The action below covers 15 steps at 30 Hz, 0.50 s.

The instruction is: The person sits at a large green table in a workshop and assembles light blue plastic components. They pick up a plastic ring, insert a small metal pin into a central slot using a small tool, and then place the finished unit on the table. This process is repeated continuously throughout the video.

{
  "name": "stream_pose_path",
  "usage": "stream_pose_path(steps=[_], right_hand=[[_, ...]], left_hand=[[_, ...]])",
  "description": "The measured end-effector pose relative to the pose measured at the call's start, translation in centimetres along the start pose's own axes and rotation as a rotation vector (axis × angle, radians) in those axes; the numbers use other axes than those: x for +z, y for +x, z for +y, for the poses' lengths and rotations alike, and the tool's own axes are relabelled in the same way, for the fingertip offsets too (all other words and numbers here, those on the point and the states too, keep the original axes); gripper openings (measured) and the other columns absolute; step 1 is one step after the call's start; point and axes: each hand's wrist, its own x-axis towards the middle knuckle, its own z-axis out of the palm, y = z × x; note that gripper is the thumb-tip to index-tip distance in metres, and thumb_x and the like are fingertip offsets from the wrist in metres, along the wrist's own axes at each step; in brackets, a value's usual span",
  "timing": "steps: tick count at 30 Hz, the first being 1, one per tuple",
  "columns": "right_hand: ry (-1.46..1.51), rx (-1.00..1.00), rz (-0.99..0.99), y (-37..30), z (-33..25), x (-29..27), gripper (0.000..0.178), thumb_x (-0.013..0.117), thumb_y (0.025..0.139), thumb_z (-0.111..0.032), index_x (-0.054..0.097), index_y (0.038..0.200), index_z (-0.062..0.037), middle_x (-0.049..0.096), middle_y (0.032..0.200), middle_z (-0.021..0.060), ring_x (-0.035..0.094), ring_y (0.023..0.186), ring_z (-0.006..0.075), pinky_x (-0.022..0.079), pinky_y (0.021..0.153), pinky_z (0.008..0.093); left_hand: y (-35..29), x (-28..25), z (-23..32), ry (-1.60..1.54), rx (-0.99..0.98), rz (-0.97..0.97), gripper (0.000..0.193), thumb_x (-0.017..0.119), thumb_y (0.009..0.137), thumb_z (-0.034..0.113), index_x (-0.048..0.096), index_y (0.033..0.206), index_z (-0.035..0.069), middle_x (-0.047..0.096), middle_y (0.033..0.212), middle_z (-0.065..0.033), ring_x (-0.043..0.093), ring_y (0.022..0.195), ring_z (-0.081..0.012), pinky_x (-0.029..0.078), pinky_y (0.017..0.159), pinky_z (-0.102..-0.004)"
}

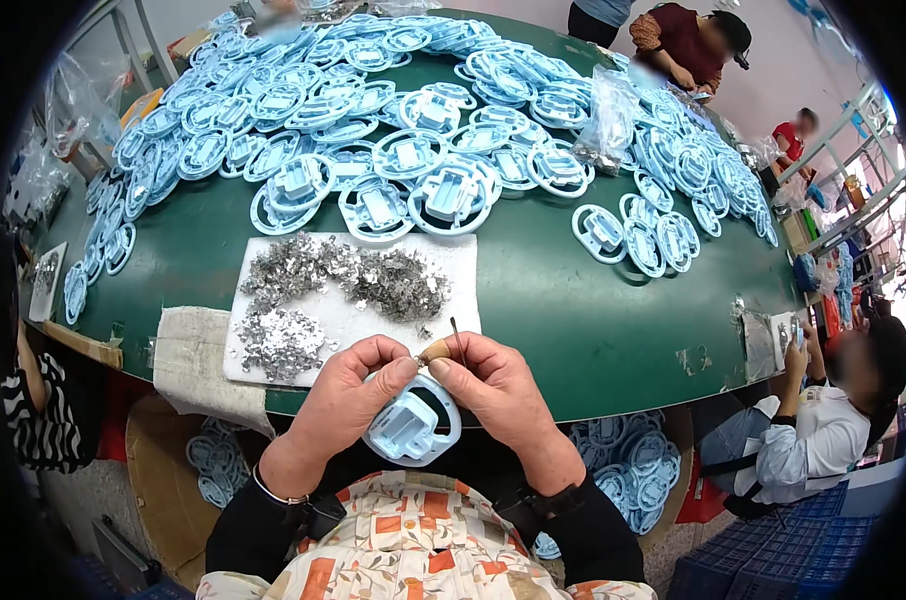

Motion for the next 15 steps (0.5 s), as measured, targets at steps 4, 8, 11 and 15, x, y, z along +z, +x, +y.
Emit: stream_pose_path(steps=[4,8,11,15], right_hand=[[-0.046,0.023,0.01,0.2,-0.5,0.0,0.017,0.069,0.097,-0.01,0.068,0.11,0.0018,0.067,0.097,-0.0011,0.06,0.085,0.0035,0.051,0.075,0.0194],[-0.061,0.065,0.036,0.1,-1.1,0.0,0.017,0.07,0.096,-0.01,0.068,0.108,0.0019,0.067,0.094,-0.0019,0.059,0.083,0.003,0.049,0.073,0.019],[-0.092,0.057,-0.028,0.0,-1.2,-0.3,0.016,0.07,0.096,-0.011,0.069,0.107,0.0012,0.065,0.092,-0.0033,0.056,0.079,0.0021,0.046,0.069,0.0185],[-0.127,0.117,-0.053,0.4,-1.8,-0.4,0.015,0.07,0.096,-0.012,0.069,0.104,0.0005,0.063,0.087,-0.0051,0.052,0.075,0.0009,0.043,0.066,0.0185]], left_hand=[[-0.1,0.1,0.3,0.106,0.094,0.035,0.024,0.07,0.099,0.024,0.066,0.105,0.0,0.067,0.09,0.0004,0.057,0.079,-0.0023,0.047,0.068,-0.0193],[-0.2,0.2,0.6,0.175,0.138,0.055,0.021,0.071,0.098,0.02,0.067,0.103,0.0,0.068,0.087,-0.0001,0.057,0.076,-0.0024,0.048,0.066,-0.0199],[-0.3,0.4,0.4,0.195,0.15,0.068,0.02,0.071,0.097,0.019,0.068,0.103,0.0,0.069,0.084,-0.0008,0.057,0.075,-0.0025,0.048,0.065,-0.0203],[-0.2,0.4,0.5,0.283,0.167,0.073,0.021,0.072,0.097,0.02,0.068,0.103,0.0,0.069,0.082,-0.0015,0.057,0.073,-0.0028,0.048,0.065,-0.0213]])
